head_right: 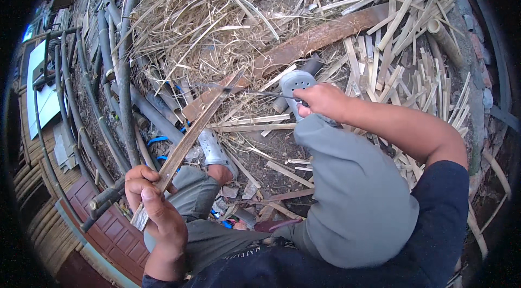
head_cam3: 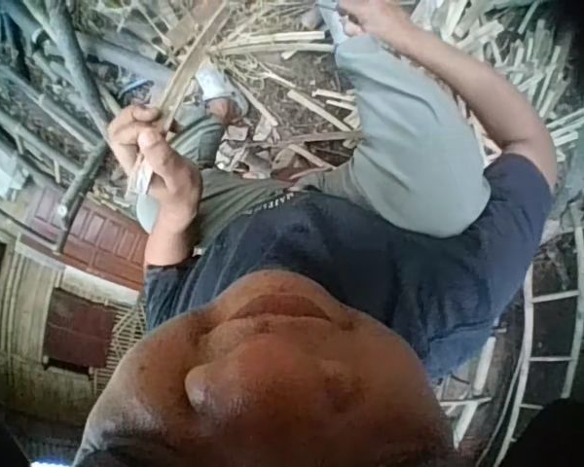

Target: Shaving and smoothing a piece of bamboo or wood using a large knife.

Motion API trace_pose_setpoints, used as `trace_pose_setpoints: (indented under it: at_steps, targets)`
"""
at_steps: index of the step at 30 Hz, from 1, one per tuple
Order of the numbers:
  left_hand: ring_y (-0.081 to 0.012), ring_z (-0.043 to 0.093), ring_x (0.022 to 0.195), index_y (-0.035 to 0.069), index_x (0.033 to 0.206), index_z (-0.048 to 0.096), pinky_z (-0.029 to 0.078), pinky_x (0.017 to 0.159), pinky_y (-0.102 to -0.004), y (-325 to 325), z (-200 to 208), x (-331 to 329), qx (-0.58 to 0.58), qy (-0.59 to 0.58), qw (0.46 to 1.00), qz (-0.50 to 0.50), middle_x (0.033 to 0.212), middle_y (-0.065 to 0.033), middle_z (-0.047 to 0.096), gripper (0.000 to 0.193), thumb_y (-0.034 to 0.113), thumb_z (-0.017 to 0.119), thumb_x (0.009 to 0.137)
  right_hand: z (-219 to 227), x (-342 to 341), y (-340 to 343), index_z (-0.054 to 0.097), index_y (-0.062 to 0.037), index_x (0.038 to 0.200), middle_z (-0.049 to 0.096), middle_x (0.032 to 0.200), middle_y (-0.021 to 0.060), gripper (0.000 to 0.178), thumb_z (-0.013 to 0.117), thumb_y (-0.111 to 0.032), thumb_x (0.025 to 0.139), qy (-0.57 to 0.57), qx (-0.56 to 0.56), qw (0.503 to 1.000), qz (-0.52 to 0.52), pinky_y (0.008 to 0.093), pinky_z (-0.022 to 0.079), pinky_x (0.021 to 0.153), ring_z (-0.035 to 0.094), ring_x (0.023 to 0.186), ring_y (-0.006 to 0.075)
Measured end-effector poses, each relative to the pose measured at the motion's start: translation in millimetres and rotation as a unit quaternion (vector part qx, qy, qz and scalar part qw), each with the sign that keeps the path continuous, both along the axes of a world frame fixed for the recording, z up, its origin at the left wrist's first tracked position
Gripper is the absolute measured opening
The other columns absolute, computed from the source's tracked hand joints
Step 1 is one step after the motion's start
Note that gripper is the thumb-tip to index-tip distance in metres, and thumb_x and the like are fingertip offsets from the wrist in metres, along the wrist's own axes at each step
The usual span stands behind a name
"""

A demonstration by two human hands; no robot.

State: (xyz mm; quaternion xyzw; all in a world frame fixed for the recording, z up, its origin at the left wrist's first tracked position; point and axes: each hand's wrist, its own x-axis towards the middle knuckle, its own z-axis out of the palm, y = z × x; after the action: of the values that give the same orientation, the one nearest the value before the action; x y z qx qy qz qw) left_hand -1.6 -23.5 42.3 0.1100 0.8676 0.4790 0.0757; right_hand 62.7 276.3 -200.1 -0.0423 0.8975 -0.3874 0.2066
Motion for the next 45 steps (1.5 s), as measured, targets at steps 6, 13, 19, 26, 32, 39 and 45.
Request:
trace_pose_setpoints:
  at_steps: [6, 13, 19, 26, 32, 39, 45]
  targets:
    - [-0.015, 0.048, 0.081, 0.008, 0.087, 0.039, 0.046, 0.064, -0.0262, 2.0, -2.6, -0.9, 0.021, -0.006, 1.0, 0.005, 0.102, -0.0099, 0.042, 0.031, 0.036, 0.047, 0.097, -2.5, -21.3, 6.4, 0.06, -0.0078, 0.101, 0.065, 0.076, 0.0225, 0.032, 0.055, -0.032, 0.08, -0.07, 0.098, 0.993, 0.004, 0.0513, 0.051, 0.07, 0.064, 0.074, 0.0412]
    - [-0.0148, 0.048, 0.082, 0.008, 0.088, 0.039, 0.047, 0.065, -0.0264, 7.0, -5.4, 1.5, 0.022, -0.001, 0.999, -0.029, 0.102, -0.0095, 0.041, 0.031, 0.036, 0.047, 0.098, -5.1, -36.5, 27.0, 0.061, -0.0064, 0.103, 0.066, 0.082, 0.023, 0.034, 0.056, -0.031, 0.08, -0.09, 0.133, 0.987, 0.025, 0.0514, 0.051, 0.072, 0.064, 0.079, 0.0414]
    - [-0.0147, 0.047, 0.083, 0.008, 0.088, 0.038, 0.047, 0.065, -0.0265, 3.4, -5.1, 3.7, 0.023, 0.005, 0.999, -0.023, 0.102, -0.0095, 0.041, 0.033, 0.038, 0.047, 0.098, 9.6, -35.8, 25.0, 0.062, -0.0053, 0.102, 0.066, 0.084, 0.0228, 0.034, 0.057, -0.031, 0.08, -0.09, 0.115, 0.987, 0.062, 0.0519, 0.05, 0.075, 0.064, 0.082, 0.041]
    - [-0.0147, 0.047, 0.082, 0.008, 0.09, 0.038, 0.047, 0.065, -0.0261, 1.2, -3.0, -0.3, 0.01, 0.004, 1.0, -0.028, 0.103, -0.0094, 0.041, 0.033, 0.038, 0.045, 0.098, 19.7, -42.7, 21.8, 0.062, -0.0038, 0.102, 0.066, 0.088, 0.0226, 0.033, 0.056, -0.027, 0.08, -0.097, 0.136, 0.984, 0.063, 0.0511, 0.05, 0.078, 0.064, 0.086, 0.0401]
    - [-0.0147, 0.048, 0.081, 0.008, 0.09, 0.038, 0.047, 0.065, -0.0263, 1.4, -3.5, -2.5, 0.005, 0.0, 1.0, -0.031, 0.103, -0.0093, 0.041, 0.033, 0.039, 0.045, 0.099, 20.8, -45.5, 28.5, 0.062, -0.0032, 0.098, 0.066, 0.084, 0.023, 0.032, 0.057, -0.028, 0.078, -0.086, 0.146, 0.984, 0.057, 0.0501, 0.051, 0.077, 0.065, 0.083, 0.0396]
    - [-0.0148, 0.048, 0.082, 0.008, 0.09, 0.037, 0.047, 0.064, -0.0258, 2.5, -1.6, 0.1, 0.01, -0.003, 1.0, -0.018, 0.103, -0.0093, 0.041, 0.035, 0.04, 0.046, 0.098, 17.2, -45.6, 32.3, 0.062, -0.0026, 0.095, 0.067, 0.085, 0.0224, 0.032, 0.056, -0.028, 0.077, -0.079, 0.157, 0.983, 0.052, 0.0502, 0.052, 0.077, 0.065, 0.083, 0.0399]
    - [-0.015, 0.048, 0.082, 0.007, 0.09, 0.037, 0.047, 0.065, -0.0265, 3.2, -3.9, 0.9, -0.004, 0.001, 0.999, -0.036, 0.102, -0.0092, 0.041, 0.035, 0.04, 0.046, 0.098, 18.2, -49.1, 39.4, 0.063, -0.0037, 0.099, 0.067, 0.088, 0.0234, 0.034, 0.055, -0.028, 0.077, -0.103, 0.167, 0.979, 0.047, 0.0502, 0.051, 0.079, 0.065, 0.086, 0.0398]
